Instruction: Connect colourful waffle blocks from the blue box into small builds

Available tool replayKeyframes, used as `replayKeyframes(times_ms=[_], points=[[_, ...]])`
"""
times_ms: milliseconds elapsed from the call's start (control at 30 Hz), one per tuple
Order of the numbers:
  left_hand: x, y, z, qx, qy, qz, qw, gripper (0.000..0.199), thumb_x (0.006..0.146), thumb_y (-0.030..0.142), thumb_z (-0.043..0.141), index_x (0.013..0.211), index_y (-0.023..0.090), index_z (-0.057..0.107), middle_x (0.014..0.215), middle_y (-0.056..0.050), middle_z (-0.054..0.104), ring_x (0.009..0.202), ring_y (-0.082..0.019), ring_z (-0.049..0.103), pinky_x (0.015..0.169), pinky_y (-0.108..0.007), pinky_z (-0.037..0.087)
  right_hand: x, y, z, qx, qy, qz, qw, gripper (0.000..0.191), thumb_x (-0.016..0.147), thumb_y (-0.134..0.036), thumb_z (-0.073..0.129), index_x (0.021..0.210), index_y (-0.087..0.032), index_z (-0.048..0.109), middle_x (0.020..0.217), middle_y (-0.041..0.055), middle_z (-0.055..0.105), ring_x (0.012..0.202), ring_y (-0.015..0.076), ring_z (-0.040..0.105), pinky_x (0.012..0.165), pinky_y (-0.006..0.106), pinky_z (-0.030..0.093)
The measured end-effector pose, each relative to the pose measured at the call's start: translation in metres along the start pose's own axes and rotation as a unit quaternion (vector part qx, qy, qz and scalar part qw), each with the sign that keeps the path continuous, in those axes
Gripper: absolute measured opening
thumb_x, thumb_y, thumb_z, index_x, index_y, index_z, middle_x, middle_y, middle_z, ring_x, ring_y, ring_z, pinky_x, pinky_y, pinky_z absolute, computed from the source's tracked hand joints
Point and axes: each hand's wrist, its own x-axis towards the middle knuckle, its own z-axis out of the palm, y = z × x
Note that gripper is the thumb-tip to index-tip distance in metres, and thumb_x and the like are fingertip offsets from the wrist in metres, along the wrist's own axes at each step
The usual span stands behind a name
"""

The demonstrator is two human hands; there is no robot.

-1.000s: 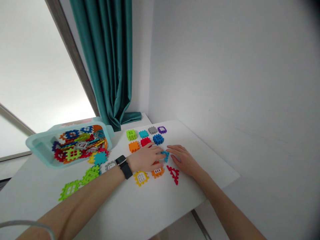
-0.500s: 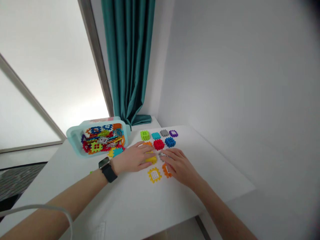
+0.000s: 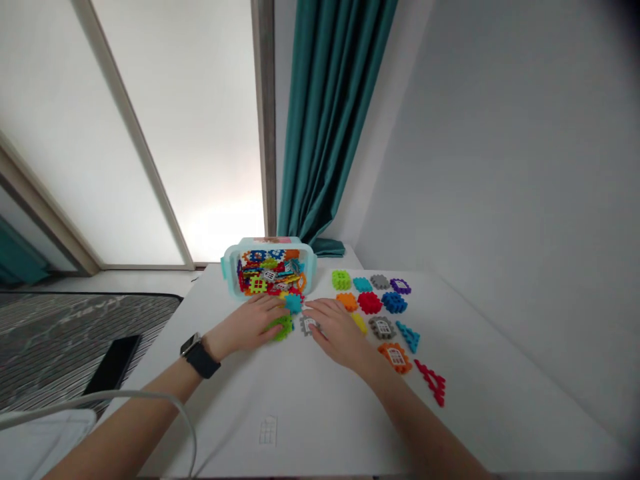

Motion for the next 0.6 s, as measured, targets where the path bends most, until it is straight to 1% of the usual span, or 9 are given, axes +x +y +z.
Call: replayKeyframes(times_ms=[67, 167, 300, 400, 500, 600], points=[[-0.008, -0.004, 0.003, -0.002, 0.005, -0.014, 1.000, 0.031, 0.096, 0.027, 0.051, 0.125, 0.024, 0.059, 0.126, -0.010, 0.064, 0.114, -0.026, 0.060, 0.101, -0.043, 0.045, 0.009, -0.003, 0.013, 0.012, -0.018, -0.001, 1.000, 0.029, 0.094, -0.020, 0.054, 0.120, -0.024, 0.065, 0.128, 0.0098, 0.066, 0.118, 0.0264, 0.058, 0.101, 0.047, 0.046], [-0.016, -0.006, 0.010, -0.008, 0.000, -0.036, 0.999, 0.032, 0.096, 0.026, 0.051, 0.126, 0.022, 0.059, 0.123, -0.010, 0.065, 0.113, -0.025, 0.061, 0.100, -0.042, 0.046, 0.019, -0.005, 0.030, 0.030, -0.051, 0.002, 0.998, 0.026, 0.093, -0.018, 0.055, 0.115, -0.023, 0.066, 0.124, 0.0088, 0.067, 0.116, 0.0248, 0.060, 0.099, 0.043, 0.047], [-0.018, -0.006, 0.025, -0.025, -0.004, -0.046, 0.999, 0.028, 0.095, 0.025, 0.051, 0.120, 0.020, 0.062, 0.119, -0.010, 0.067, 0.113, -0.025, 0.060, 0.100, -0.041, 0.046, 0.028, -0.004, 0.044, 0.038, -0.085, 0.008, 0.996, 0.021, 0.090, -0.017, 0.060, 0.108, -0.022, 0.067, 0.116, 0.0077, 0.069, 0.114, 0.0248, 0.060, 0.099, 0.041, 0.047], [-0.021, -0.010, 0.033, -0.053, 0.021, -0.061, 0.997, 0.027, 0.095, 0.026, 0.051, 0.119, 0.020, 0.062, 0.119, -0.010, 0.067, 0.112, -0.024, 0.060, 0.100, -0.040, 0.047, 0.032, -0.004, 0.050, 0.033, -0.082, 0.014, 0.996, 0.018, 0.090, -0.016, 0.060, 0.106, -0.021, 0.066, 0.113, 0.0076, 0.069, 0.113, 0.0244, 0.060, 0.099, 0.040, 0.047], [-0.028, -0.018, 0.033, -0.081, 0.039, -0.088, 0.992, 0.029, 0.094, 0.031, 0.053, 0.120, 0.020, 0.062, 0.120, -0.010, 0.066, 0.111, -0.025, 0.059, 0.099, -0.041, 0.047, 0.033, -0.005, 0.055, 0.023, -0.070, 0.027, 0.997, 0.018, 0.090, -0.021, 0.062, 0.108, -0.021, 0.064, 0.112, 0.0083, 0.068, 0.113, 0.0249, 0.059, 0.098, 0.040, 0.046], [-0.039, -0.027, 0.026, -0.095, 0.017, -0.093, 0.991, 0.038, 0.089, 0.038, 0.062, 0.123, 0.021, 0.061, 0.117, -0.010, 0.065, 0.110, -0.027, 0.058, 0.099, -0.042, 0.047, 0.031, -0.009, 0.061, 0.014, -0.061, 0.043, 0.997, 0.027, 0.088, -0.032, 0.068, 0.112, -0.021, 0.062, 0.115, 0.0096, 0.066, 0.115, 0.0275, 0.057, 0.097, 0.043, 0.045]])
